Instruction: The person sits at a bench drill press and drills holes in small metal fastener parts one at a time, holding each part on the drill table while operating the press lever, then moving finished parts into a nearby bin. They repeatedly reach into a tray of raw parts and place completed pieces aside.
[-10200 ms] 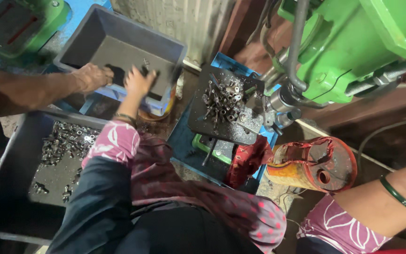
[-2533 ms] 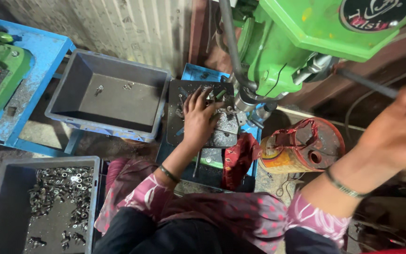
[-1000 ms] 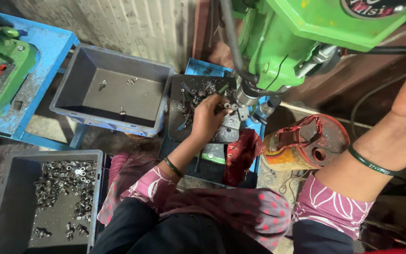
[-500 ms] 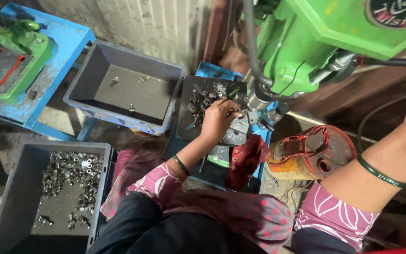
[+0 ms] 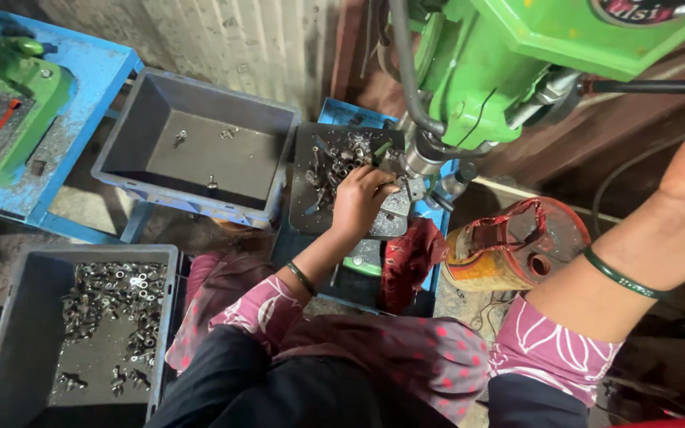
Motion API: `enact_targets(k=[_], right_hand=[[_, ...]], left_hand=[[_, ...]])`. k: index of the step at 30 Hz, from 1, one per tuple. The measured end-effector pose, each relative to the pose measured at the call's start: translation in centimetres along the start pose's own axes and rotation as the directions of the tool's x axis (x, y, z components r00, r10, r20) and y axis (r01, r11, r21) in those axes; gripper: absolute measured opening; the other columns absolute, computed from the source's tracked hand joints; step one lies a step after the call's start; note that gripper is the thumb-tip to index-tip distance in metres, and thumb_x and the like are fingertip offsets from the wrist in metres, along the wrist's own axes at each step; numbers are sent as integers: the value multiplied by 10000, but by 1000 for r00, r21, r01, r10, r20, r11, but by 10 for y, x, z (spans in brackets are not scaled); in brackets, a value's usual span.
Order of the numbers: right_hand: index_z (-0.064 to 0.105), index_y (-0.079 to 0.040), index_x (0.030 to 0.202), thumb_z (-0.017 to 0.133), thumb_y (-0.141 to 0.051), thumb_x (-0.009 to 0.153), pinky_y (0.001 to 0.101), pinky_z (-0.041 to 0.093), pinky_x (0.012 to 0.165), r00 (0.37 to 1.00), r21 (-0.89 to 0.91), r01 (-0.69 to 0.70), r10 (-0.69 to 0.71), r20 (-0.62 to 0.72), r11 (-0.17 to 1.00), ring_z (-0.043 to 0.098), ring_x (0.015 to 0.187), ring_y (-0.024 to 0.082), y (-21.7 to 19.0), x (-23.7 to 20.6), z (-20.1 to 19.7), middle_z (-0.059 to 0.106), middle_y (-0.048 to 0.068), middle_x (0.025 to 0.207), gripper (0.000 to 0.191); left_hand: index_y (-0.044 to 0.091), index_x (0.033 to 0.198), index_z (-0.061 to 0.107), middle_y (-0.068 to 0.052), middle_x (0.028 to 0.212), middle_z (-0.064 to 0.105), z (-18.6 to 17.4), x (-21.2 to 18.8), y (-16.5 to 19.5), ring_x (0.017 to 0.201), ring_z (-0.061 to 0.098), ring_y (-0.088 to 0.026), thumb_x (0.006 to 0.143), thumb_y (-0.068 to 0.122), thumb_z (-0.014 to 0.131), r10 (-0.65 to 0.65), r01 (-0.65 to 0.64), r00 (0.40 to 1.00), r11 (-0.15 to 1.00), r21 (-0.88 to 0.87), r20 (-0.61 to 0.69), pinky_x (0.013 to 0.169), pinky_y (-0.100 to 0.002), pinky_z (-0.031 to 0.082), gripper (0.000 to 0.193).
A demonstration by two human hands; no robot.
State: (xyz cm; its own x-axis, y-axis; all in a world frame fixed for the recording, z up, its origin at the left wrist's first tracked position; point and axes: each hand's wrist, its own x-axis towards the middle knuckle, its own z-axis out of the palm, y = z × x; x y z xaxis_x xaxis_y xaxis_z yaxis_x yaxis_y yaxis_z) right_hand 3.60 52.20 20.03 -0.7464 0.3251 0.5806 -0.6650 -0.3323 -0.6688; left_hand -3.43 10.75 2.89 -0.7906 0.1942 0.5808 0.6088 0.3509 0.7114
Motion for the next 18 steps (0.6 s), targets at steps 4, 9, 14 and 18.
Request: enact_targets(k=[4, 9, 14, 18], right_hand=[[387, -133, 851, 485, -383, 1035, 285, 401, 723, 1000, -5, 10, -10, 5, 1000, 373, 673, 137, -4, -2, 5, 366, 18, 739, 325], [385, -133, 850, 484, -379, 1036, 285, 400, 722, 999, -5, 27, -27, 21, 1000, 371, 673, 136, -7, 0, 12, 364, 18, 740, 324], [384, -133, 848, 483, -375, 1037, 284, 398, 721, 999, -10, 35, -35, 33, 999, 369, 672, 136, -8, -1, 18, 361, 19, 740, 323], [382, -132, 847, 482, -372, 1037, 283, 397, 721, 999, -12, 40, -40, 31, 999, 368, 672, 136, -7, -1, 21, 359, 19, 740, 322]], left_hand=[[89, 917, 744, -84, 904, 697, 10, 1, 1, 877, 664, -333, 806, 192, 825, 31, -31, 998, 1000, 3, -56, 779, -432, 538, 172], [83, 945, 719, -80, 936, 729, 14, 9, -4, 882, 709, -298, 788, 156, 833, -130, 126, 991, 980, -156, -14, 776, -395, 560, 207], [76, 1019, 715, -126, 928, 708, -3, 5, -3, 878, 699, -323, 766, 124, 852, -189, 183, 981, 979, -90, -54, 782, -402, 561, 291], [69, 1007, 683, -123, 971, 718, -12, 8, 4, 936, 686, -340, 775, 98, 815, -39, 37, 998, 998, -46, -55, 811, -420, 547, 269]])
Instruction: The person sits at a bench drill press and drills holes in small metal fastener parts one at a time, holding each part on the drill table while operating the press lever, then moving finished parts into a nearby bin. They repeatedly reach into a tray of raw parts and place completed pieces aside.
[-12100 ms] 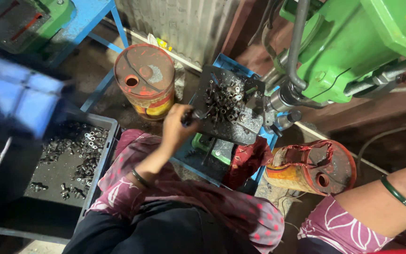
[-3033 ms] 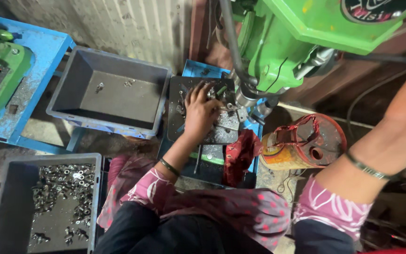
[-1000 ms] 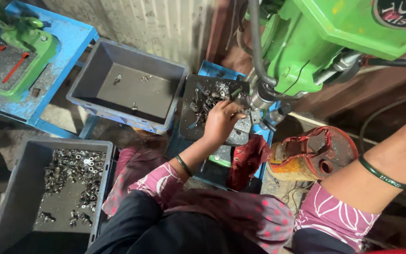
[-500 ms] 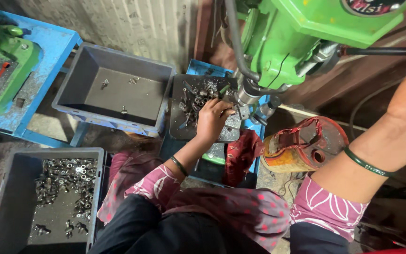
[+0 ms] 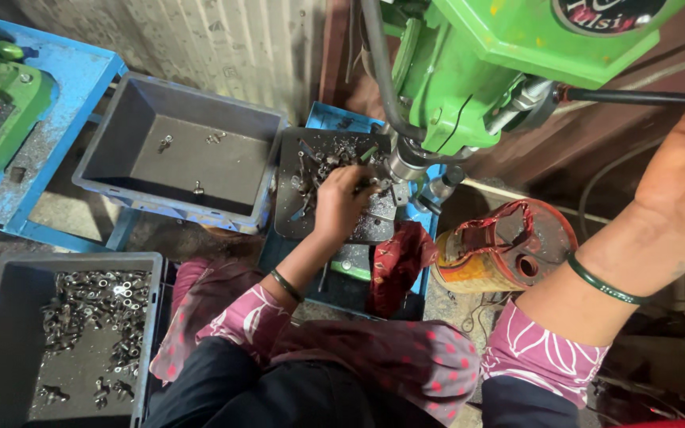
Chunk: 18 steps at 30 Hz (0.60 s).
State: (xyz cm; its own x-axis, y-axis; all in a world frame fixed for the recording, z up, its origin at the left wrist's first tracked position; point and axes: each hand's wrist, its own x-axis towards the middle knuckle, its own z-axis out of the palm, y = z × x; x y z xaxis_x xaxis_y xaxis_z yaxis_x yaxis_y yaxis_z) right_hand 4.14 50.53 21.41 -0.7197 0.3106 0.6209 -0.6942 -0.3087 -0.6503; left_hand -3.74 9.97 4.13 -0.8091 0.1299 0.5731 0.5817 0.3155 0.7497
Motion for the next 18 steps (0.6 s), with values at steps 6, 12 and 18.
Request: enact_targets(k=[6, 12, 18], right_hand=[[380, -132, 845, 480, -368, 1038, 283, 395, 720, 1000, -1, -8, 8, 1, 1000, 366, 672, 135, 1, 0, 4, 357, 19, 741, 321], [378, -132, 843, 479, -363, 1039, 282, 393, 719, 1000, 1, -14, 14, -3, 1000, 364, 671, 135, 1, 1, 5, 354, 20, 741, 320], [377, -131, 841, 477, -358, 1040, 281, 391, 718, 1000, 3, -26, 26, -18, 1000, 361, 671, 135, 2, 0, 3, 351, 20, 742, 318]], left_hand=[[47, 942, 629, -128, 905, 670, 2, 6, 6, 893, 643, -361, 806, 143, 829, 43, -45, 998, 998, 48, 52, 784, -463, 519, 260], [31, 929, 617, -137, 901, 652, 13, -7, 5, 880, 626, -375, 818, 140, 801, 11, -8, 999, 996, 85, -30, 760, -474, 499, 240], [34, 948, 619, -140, 940, 644, 19, -9, -5, 909, 621, -364, 853, 137, 783, 293, -279, 955, 942, 185, -52, 828, -462, 519, 216]])
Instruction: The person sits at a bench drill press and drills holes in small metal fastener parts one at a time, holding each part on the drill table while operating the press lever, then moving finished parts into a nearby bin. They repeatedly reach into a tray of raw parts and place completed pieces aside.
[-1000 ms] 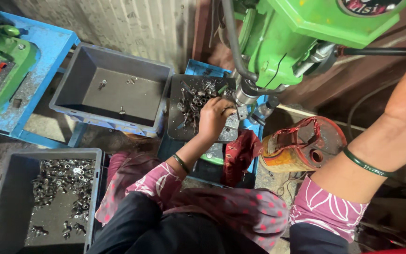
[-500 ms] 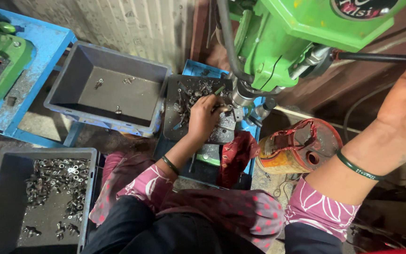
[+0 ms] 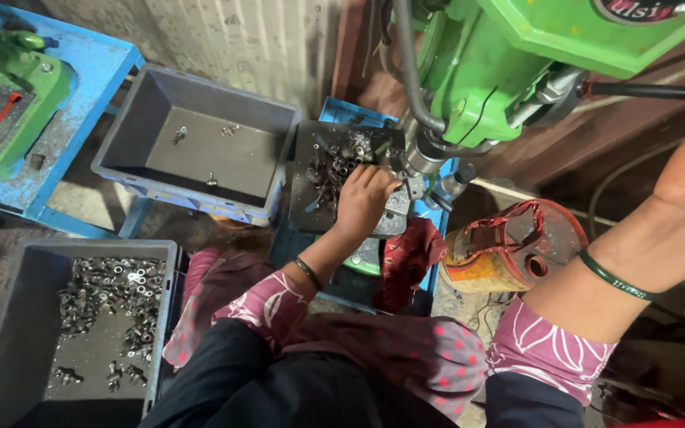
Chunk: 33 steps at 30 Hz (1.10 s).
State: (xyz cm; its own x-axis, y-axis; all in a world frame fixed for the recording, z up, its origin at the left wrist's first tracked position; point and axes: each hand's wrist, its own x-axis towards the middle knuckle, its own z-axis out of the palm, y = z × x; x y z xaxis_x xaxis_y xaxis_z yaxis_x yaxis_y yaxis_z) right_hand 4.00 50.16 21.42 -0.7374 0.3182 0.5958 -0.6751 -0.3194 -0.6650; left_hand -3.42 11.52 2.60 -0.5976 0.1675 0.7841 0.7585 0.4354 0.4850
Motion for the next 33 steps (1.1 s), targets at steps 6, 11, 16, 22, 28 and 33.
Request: enact_targets(k=[6, 11, 16, 22, 28, 33], right_hand=[[375, -131, 839, 476, -353, 1041, 280, 389, 717, 1000, 1, 13, -13, -3, 1000, 359, 670, 134, -2, -2, 2, 348, 20, 742, 317], [373, -131, 837, 475, -350, 1042, 279, 387, 716, 1000, -2, 29, -29, 5, 1000, 357, 670, 134, -5, 1, 8, 345, 21, 743, 317], [371, -130, 836, 474, -346, 1043, 278, 386, 715, 999, 8, 52, -52, 13, 999, 356, 670, 134, -6, 5, 21, 343, 21, 743, 316], [369, -130, 834, 472, -341, 1044, 278, 384, 715, 985, 44, 174, -174, -3, 984, 353, 669, 133, -9, -34, 68, 340, 21, 744, 315], [372, -133, 840, 470, -344, 1041, 283, 394, 746, 921, 0, 387, -386, -43, 922, 367, 672, 133, 6, -110, 112, 354, 19, 729, 307], [384, -114, 844, 474, -360, 1044, 299, 426, 767, 900, 54, 426, -418, -123, 903, 403, 688, 148, 17, -116, 114, 394, 28, 727, 330]], left_hand=[[42, 860, 614, -109, 860, 663, -1, 3, 3, 858, 646, -337, 812, 156, 825, -297, 301, 954, 936, -180, 51, 757, -442, 518, 244], [50, 849, 608, -124, 887, 675, 1, 2, 7, 876, 643, -359, 831, 122, 814, -200, 207, 978, 965, -163, 54, 784, -448, 518, 219], [47, 896, 610, -117, 906, 689, 6, 9, -2, 894, 660, -358, 821, 123, 805, -277, 298, 953, 929, -221, 123, 775, -437, 522, 222], [70, 878, 630, -59, 969, 726, 3, 13, -2, 968, 636, -348, 789, 171, 825, -266, 282, 956, 949, -138, 124, 879, -460, 465, 237], [98, 911, 675, -37, 1113, 701, 0, 20, -3, 1096, 586, -339, 733, 249, 846, -258, 263, 964, 962, -68, 69, 934, -470, 442, 289], [127, 982, 693, -49, 1173, 672, -3, 22, -4, 1134, 573, -341, 747, 334, 861, -304, 305, 949, 952, 0, 82, 953, -475, 428, 355]])
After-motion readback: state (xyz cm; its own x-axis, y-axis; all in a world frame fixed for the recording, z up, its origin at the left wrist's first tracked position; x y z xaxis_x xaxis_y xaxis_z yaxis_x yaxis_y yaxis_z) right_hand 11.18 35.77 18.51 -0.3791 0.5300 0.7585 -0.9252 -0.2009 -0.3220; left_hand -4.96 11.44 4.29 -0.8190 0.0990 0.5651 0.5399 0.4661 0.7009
